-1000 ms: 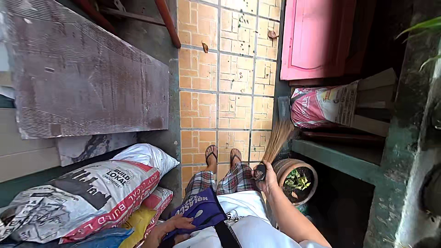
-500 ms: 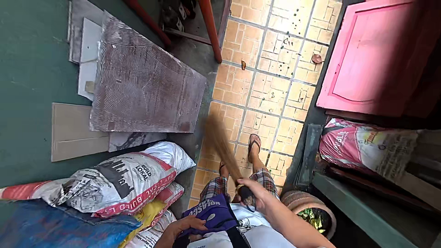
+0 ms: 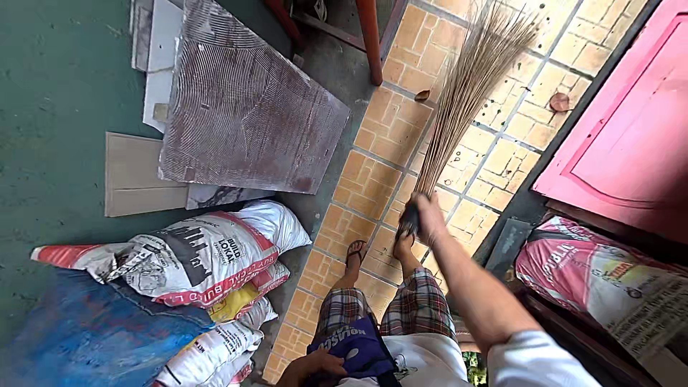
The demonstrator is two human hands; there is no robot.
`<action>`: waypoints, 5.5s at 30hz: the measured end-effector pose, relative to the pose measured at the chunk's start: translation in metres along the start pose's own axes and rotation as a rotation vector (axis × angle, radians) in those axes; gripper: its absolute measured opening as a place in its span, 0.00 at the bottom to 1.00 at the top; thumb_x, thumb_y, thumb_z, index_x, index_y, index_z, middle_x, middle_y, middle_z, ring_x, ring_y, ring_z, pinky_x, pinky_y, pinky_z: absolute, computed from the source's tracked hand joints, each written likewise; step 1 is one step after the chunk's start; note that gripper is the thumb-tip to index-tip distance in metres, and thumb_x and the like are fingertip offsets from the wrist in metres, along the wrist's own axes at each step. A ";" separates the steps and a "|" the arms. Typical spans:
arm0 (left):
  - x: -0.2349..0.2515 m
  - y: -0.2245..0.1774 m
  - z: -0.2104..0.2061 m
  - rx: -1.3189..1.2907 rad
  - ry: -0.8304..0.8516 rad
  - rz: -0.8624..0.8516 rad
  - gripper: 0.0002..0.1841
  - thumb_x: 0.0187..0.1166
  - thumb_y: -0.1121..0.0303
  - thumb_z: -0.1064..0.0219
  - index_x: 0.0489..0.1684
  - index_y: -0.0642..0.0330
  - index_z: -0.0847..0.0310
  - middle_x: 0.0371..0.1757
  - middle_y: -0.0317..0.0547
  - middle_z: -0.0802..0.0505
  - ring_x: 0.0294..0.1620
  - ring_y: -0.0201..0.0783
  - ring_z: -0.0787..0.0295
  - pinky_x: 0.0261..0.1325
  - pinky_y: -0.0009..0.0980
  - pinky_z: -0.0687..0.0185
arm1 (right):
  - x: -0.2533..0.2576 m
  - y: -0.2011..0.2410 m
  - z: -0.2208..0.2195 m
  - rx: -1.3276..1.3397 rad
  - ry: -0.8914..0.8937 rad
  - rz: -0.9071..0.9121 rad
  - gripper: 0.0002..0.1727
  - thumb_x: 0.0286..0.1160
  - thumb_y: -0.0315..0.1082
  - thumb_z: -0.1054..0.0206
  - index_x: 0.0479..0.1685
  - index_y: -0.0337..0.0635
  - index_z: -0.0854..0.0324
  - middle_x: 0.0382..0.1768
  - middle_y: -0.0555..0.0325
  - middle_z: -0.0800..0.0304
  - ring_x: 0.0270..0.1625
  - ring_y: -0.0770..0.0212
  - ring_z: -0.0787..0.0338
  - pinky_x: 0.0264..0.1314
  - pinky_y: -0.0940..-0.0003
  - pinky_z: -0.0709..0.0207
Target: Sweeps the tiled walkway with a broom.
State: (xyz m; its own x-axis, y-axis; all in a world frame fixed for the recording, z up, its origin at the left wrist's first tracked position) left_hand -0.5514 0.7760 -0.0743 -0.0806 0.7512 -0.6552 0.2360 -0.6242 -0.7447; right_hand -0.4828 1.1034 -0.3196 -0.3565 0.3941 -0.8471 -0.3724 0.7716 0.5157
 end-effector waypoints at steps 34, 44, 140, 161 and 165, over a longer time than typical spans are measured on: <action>0.159 -0.189 0.017 0.362 -0.024 -0.362 0.08 0.75 0.64 0.24 0.48 0.50 0.07 0.55 0.36 0.03 0.74 0.41 0.15 0.87 0.44 0.31 | -0.091 0.081 0.231 0.040 -0.343 -0.225 0.19 0.85 0.41 0.40 0.68 0.41 0.25 0.36 0.49 0.13 0.28 0.57 0.13 0.29 0.60 0.16; 0.225 -0.260 0.112 0.636 0.101 -0.133 0.19 0.77 0.72 0.34 0.63 0.44 0.09 0.69 0.33 0.09 0.80 0.37 0.22 0.85 0.42 0.29 | -0.046 0.134 0.000 0.408 0.106 -0.463 0.16 0.85 0.45 0.43 0.52 0.40 0.20 0.32 0.52 0.11 0.32 0.60 0.10 0.34 0.62 0.14; 0.471 -0.622 0.253 1.377 -0.925 -0.498 0.37 0.72 0.38 0.30 0.79 0.44 0.24 0.76 0.59 0.20 0.84 0.57 0.33 0.89 0.57 0.54 | 0.267 0.458 -0.052 0.055 0.192 -0.112 0.36 0.84 0.41 0.38 0.91 0.45 0.45 0.60 0.38 0.16 0.47 0.49 0.08 0.49 0.50 0.11; 0.471 -0.621 0.256 1.380 -0.917 -0.444 0.38 0.72 0.39 0.29 0.80 0.51 0.24 0.76 0.66 0.21 0.84 0.64 0.34 0.86 0.57 0.48 | 0.243 0.507 0.094 0.478 0.217 -0.564 0.20 0.87 0.50 0.48 0.43 0.40 0.24 0.23 0.55 0.17 0.19 0.64 0.17 0.19 0.73 0.21; 0.470 -0.619 0.260 1.375 -0.913 -0.449 0.39 0.71 0.38 0.29 0.79 0.52 0.23 0.75 0.67 0.20 0.82 0.64 0.33 0.86 0.57 0.47 | 0.332 0.562 0.154 0.458 -0.089 -0.133 0.18 0.83 0.49 0.42 0.58 0.46 0.25 0.32 0.54 0.14 0.26 0.61 0.13 0.26 0.67 0.16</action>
State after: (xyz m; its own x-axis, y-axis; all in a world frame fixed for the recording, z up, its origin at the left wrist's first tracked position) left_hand -0.9873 1.4590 0.0457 -0.5041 0.8538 0.1302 -0.8632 -0.4930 -0.1091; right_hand -0.6785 1.7453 -0.3306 -0.2491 0.3025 -0.9200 0.0127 0.9509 0.3092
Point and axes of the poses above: each hand's wrist, its own x-axis towards the middle knuckle, its own z-axis out of the back of the hand, y = z × x, the point moved 9 cm from there along x, towards the middle knuckle
